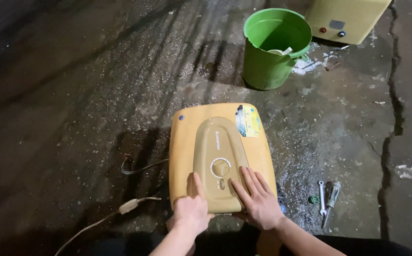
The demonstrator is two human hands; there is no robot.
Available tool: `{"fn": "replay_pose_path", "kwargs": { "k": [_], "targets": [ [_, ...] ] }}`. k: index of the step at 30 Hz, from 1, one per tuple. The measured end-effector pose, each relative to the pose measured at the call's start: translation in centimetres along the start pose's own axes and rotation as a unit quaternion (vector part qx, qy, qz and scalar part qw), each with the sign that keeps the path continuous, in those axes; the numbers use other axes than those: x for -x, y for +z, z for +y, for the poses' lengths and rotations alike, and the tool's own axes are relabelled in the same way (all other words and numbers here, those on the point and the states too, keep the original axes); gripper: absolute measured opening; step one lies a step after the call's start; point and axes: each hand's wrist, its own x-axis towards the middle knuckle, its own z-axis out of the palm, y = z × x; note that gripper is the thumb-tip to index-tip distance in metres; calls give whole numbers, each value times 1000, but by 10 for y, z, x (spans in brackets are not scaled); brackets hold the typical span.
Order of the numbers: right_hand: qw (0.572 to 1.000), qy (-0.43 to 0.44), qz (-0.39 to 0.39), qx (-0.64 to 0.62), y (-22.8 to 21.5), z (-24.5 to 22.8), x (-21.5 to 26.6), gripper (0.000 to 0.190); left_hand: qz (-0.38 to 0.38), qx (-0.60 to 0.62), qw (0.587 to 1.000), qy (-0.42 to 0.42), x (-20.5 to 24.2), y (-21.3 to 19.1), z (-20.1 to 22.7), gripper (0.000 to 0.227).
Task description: Finalizing the assembly of a water heater by attaching the front cover and internal components using a screwdriver.
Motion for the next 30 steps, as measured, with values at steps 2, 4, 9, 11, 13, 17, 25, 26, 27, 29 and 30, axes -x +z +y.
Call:
{"fn": "replay_pose_path", "kwargs": {
  "k": [2,4,9,11,13,17,25,26,27,29,30],
  "targets": [
    [1000,1,-1,-12,1,-2,-3,104,-8,12,1000,-7,2,7,-6,138],
    [1000,10,-18,-15,-3,-2,-4,116,87,94,991,29,1,21,-15,139],
    [999,4,-38,13,-8,2,-11,128,147,204,964,90,-1,23,-38,141],
    [998,4,-54,24,-6,3,-10,132,118,226,958,133,10,2,-46,135],
    [993,-12,-113,40,-1,6,-11,149,67,258,955,131,13,-13,-52,117],
    [963,-47,-62,257,-12,3,-27,181,122,254,951,125,4,-2,-51,122],
    [972,159,-82,-151,-56,18,-139,81,-7,230,970,77,22,-39,-49,120],
    [972,158,-81,-152,-46,12,-146,81,-5,229,970,75,21,-32,-47,120],
    [969,193,-81,-135,-35,9,-155,87,-3,272,958,85,18,-27,-46,118],
    [964,227,-78,-116,-14,-1,-161,94,3,313,945,96,18,-24,-47,118],
    [970,209,-105,-61,-5,-8,-157,93,43,320,942,95,20,-25,-50,128]
  ]
}}
